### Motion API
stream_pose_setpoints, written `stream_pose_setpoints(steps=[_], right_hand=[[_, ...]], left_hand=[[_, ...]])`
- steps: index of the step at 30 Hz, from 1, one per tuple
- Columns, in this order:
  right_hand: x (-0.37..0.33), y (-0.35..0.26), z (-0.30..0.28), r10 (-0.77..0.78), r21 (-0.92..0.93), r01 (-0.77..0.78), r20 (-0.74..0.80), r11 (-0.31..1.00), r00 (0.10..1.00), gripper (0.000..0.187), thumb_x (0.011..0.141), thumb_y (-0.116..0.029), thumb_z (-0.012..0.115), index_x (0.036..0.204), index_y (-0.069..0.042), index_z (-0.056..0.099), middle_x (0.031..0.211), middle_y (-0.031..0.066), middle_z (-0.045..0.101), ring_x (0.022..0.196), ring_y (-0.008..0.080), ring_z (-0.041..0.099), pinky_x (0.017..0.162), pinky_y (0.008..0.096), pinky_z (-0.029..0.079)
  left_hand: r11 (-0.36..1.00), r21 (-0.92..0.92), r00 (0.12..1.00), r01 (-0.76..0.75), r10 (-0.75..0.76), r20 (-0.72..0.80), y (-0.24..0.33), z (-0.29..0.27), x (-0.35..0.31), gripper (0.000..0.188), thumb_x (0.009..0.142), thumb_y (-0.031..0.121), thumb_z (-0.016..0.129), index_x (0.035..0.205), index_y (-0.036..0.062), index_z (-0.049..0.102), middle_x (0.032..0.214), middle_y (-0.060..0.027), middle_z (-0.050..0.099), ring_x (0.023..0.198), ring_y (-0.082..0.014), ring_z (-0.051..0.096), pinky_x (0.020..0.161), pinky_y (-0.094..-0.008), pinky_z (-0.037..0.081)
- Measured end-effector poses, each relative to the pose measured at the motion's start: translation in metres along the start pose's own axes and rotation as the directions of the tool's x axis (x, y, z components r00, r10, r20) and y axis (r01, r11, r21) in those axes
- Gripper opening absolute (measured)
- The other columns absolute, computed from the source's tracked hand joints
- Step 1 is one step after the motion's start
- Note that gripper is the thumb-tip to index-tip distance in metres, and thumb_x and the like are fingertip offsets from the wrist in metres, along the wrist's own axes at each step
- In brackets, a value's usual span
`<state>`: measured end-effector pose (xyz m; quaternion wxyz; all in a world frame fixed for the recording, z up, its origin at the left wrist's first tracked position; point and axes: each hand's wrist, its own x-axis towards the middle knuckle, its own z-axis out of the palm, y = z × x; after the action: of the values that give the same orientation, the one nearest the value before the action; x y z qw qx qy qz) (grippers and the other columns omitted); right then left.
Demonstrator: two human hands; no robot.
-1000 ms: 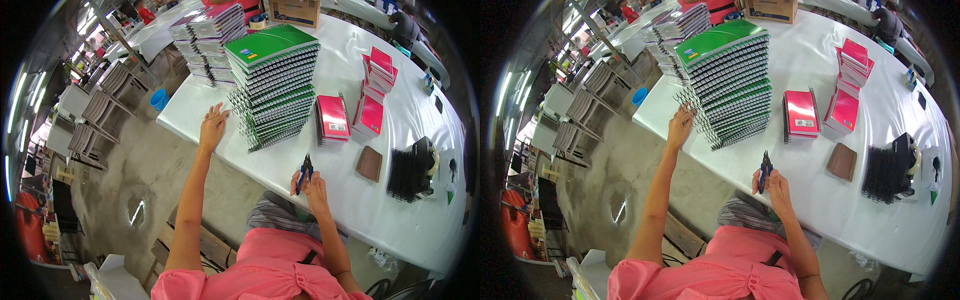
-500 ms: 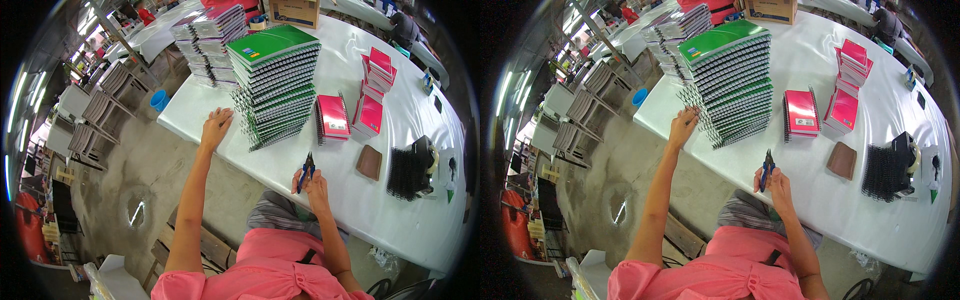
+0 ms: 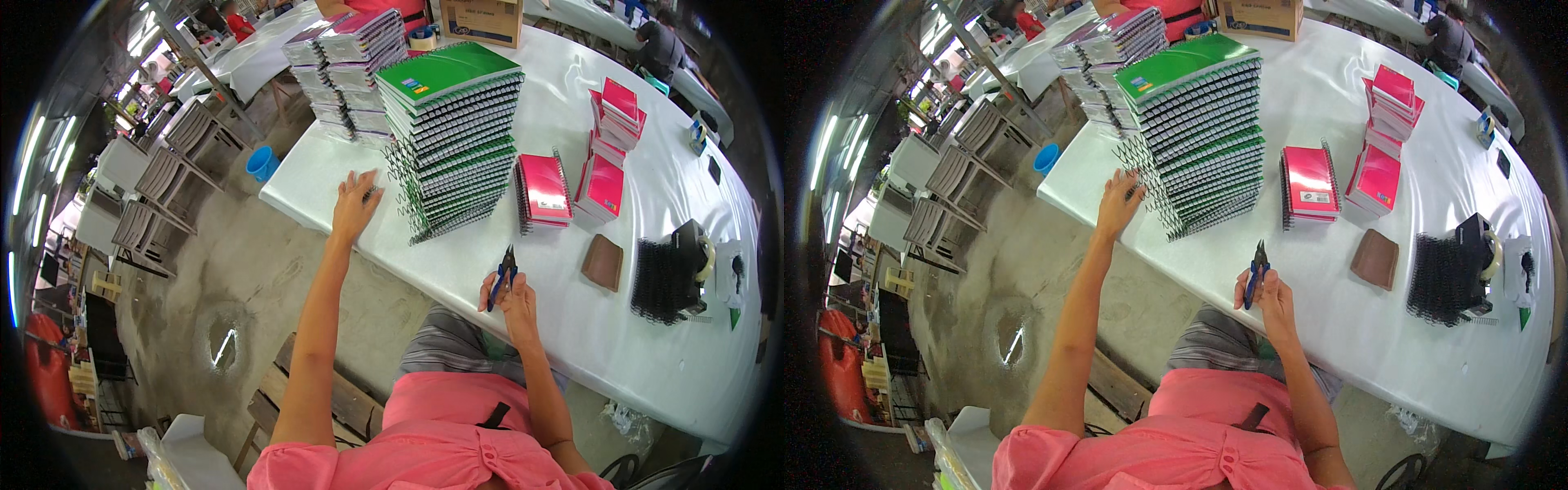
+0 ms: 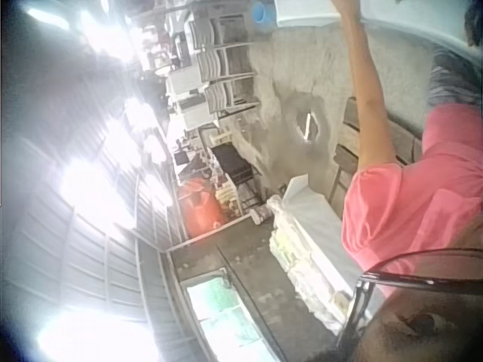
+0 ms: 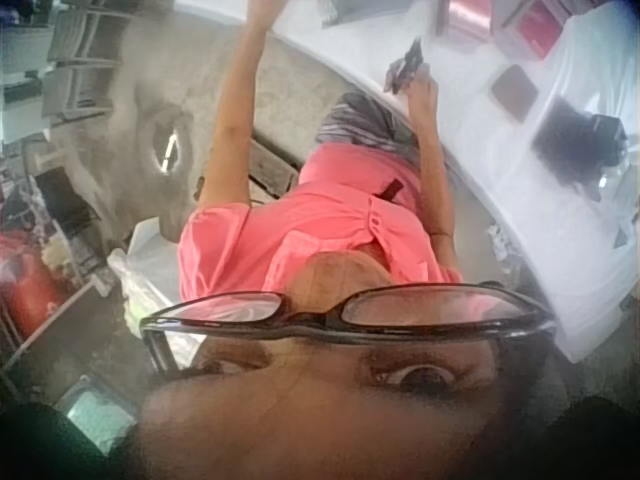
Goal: The person uses pliers to cut the ends of spiral bindings on a stack of notebooks and then moves the stack on the table.
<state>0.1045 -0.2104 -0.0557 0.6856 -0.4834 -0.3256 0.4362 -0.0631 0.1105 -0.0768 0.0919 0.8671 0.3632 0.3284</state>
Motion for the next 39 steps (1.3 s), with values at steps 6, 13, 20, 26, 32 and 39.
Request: stream_pose_setpoints(steps=[6, 13, 20, 26, 32, 39], right_hand=[[0.0, 0.005, -0.005, -0.01, 0.001, 0.01, -0.013, 1.0, 1.0, 0.064, 0.096, -0.056, 0.026, 0.094, 0.002, 0.053, 0.073, 0.0088, 0.057, 0.065, 0.0142, 0.055, 0.064, 0.0277, 0.045], [-0.001, 0.007, -0.006, -0.031, -0.012, 0.031, -0.021, 0.999, 0.999, 0.063, 0.096, -0.055, 0.028, 0.095, 0.002, 0.053, 0.073, 0.0092, 0.058, 0.065, 0.0144, 0.056, 0.064, 0.0279, 0.045], [-0.002, 0.006, -0.004, -0.037, 0.0, 0.037, -0.006, 0.999, 0.999, 0.062, 0.096, -0.055, 0.028, 0.096, 0.002, 0.053, 0.073, 0.0093, 0.057, 0.065, 0.0141, 0.055, 0.063, 0.0271, 0.044], [-0.001, 0.009, -0.006, -0.041, 0.012, 0.041, -0.002, 0.999, 0.999, 0.062, 0.096, -0.055, 0.03, 0.096, 0.002, 0.053, 0.074, 0.0094, 0.057, 0.066, 0.014, 0.055, 0.063, 0.0273, 0.044], [-0.001, 0.009, -0.005, -0.042, 0.014, 0.042, 0.0, 0.999, 0.999, 0.061, 0.096, -0.054, 0.029, 0.097, 0.002, 0.053, 0.074, 0.0094, 0.057, 0.065, 0.0142, 0.055, 0.064, 0.0278, 0.045], [-0.002, 0.004, -0.004, -0.054, -0.014, 0.054, -0.007, 0.998, 0.999, 0.061, 0.097, -0.053, 0.029, 0.096, 0.003, 0.054, 0.073, 0.0096, 0.057, 0.066, 0.0144, 0.055, 0.065, 0.0278, 0.044]], left_hand=[[0.999, 0.012, 0.985, -0.034, 0.031, 0.169, 0.003, -0.002, 0.002, 0.033, 0.091, 0.026, 0.052, 0.121, 0.013, 0.058, 0.129, -0.0063, 0.053, 0.127, -0.0377, 0.039, 0.107, -0.0501, 0.024], [0.994, -0.108, 1.0, -0.003, 0.005, 0.02, 0.014, -0.002, 0.001, 0.036, 0.088, 0.025, 0.057, 0.123, 0.0138, 0.057, 0.131, -0.0086, 0.052, 0.126, -0.0391, 0.04, 0.106, -0.0469, 0.028], [1.0, 0.008, 0.991, 0.001, -0.002, 0.132, 0.008, -0.005, 0.001, 0.037, 0.089, 0.026, 0.056, 0.123, 0.0128, 0.057, 0.128, -0.0091, 0.055, 0.126, -0.0416, 0.039, 0.107, -0.045, 0.028], [0.994, -0.09, 0.995, 0.064, -0.057, 0.082, 0.015, -0.007, 0.001, 0.042, 0.089, 0.029, 0.056, 0.128, 0.0142, 0.053, 0.13, -0.0101, 0.053, 0.126, -0.0424, 0.038, 0.107, -0.0435, 0.029], [0.996, 0.03, 0.989, 0.082, -0.085, 0.118, 0.015, -0.007, 0.0, 0.044, 0.088, 0.031, 0.056, 0.129, 0.0137, 0.052, 0.13, -0.0094, 0.053, 0.127, -0.0411, 0.038, 0.106, -0.0433, 0.029], [1.0, 0.023, 0.994, -0.017, 0.014, 0.111, 0.005, -0.001, -0.001, 0.038, 0.089, 0.029, 0.055, 0.124, 0.0135, 0.056, 0.13, -0.0063, 0.054, 0.128, -0.0411, 0.036, 0.106, -0.0464, 0.029]])
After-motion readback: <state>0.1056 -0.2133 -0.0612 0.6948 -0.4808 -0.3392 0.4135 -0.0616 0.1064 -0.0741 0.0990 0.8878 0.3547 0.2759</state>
